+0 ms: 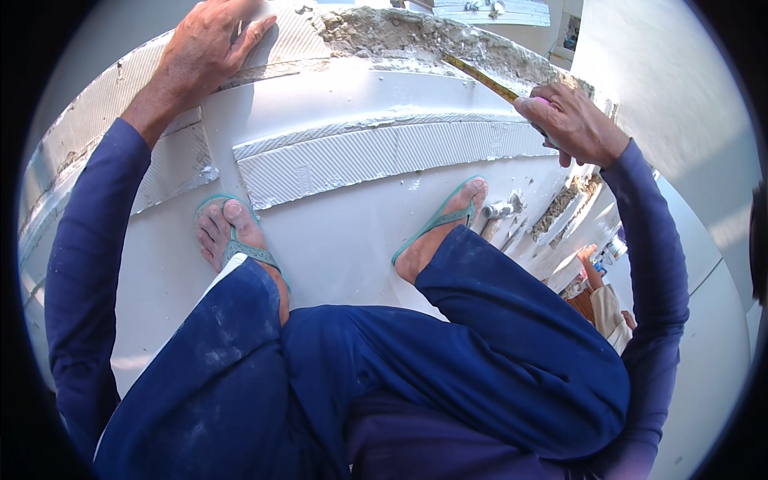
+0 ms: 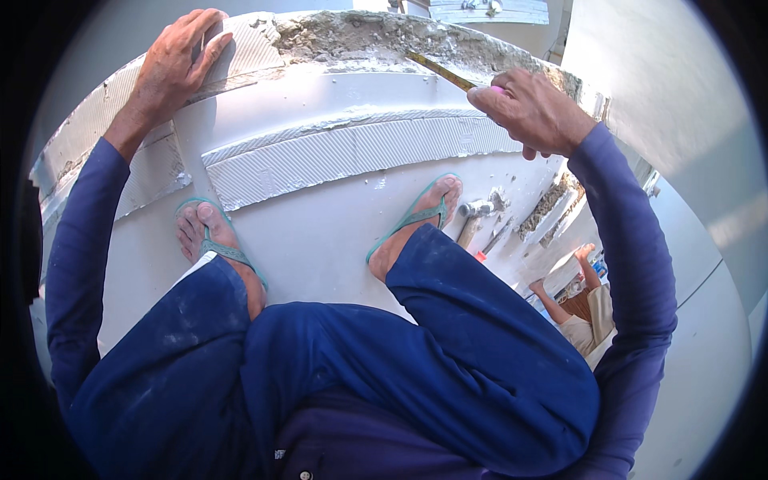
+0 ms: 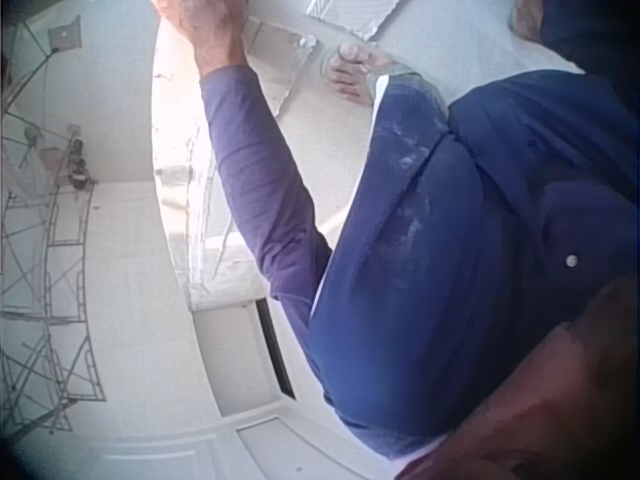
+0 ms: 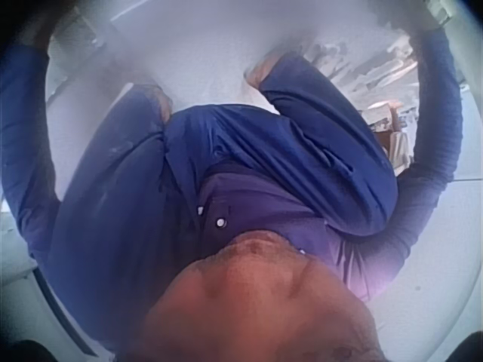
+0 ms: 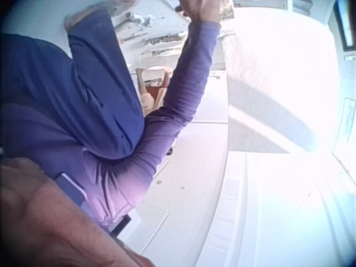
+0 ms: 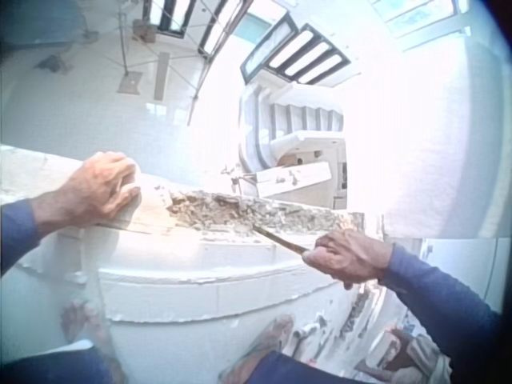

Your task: The person installs a white decorative molding strip along a wall ledge using a hammer and a red plastic setting tool. They repeatedly tap the tool to secure the molding, scrape away excess material with a chisel, and measure the strip with a tape measure.

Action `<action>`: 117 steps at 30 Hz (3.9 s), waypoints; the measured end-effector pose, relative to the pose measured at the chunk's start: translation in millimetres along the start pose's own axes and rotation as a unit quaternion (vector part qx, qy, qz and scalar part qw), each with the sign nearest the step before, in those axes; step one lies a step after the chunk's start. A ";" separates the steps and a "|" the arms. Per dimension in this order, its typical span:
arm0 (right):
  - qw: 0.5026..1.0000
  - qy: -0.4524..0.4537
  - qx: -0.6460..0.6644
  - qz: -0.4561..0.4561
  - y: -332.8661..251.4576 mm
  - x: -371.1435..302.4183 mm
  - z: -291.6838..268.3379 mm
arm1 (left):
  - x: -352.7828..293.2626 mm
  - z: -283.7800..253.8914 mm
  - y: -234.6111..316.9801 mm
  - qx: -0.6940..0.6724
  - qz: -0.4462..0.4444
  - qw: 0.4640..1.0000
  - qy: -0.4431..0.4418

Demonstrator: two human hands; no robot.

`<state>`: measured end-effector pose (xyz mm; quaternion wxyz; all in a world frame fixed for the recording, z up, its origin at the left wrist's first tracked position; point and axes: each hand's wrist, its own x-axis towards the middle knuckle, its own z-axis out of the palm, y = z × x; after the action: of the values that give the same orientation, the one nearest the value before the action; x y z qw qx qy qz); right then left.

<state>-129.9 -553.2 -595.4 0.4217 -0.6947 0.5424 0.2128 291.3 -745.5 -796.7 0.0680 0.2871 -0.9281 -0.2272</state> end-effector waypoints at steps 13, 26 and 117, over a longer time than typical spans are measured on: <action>0.971 -0.149 -0.014 0.186 2.5 -2.4 -5.2 | 15.6 -45.4 44.3 -0.031 -0.067 0.994 -0.080; 0.984 -0.081 0.031 0.153 5.6 -4.1 0.0 | 14.9 -44.2 41.8 -0.026 -0.060 0.995 -0.078; 0.825 0.239 0.460 0.223 -205.4 -93.2 134.7 | 38.7 -26.8 28.5 0.006 -0.112 0.992 -0.050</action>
<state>53.6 -378.2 -526.9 0.4904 -0.3091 0.8017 -0.1458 251.9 -756.7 -760.0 -0.0062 0.3775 -0.8940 -0.2414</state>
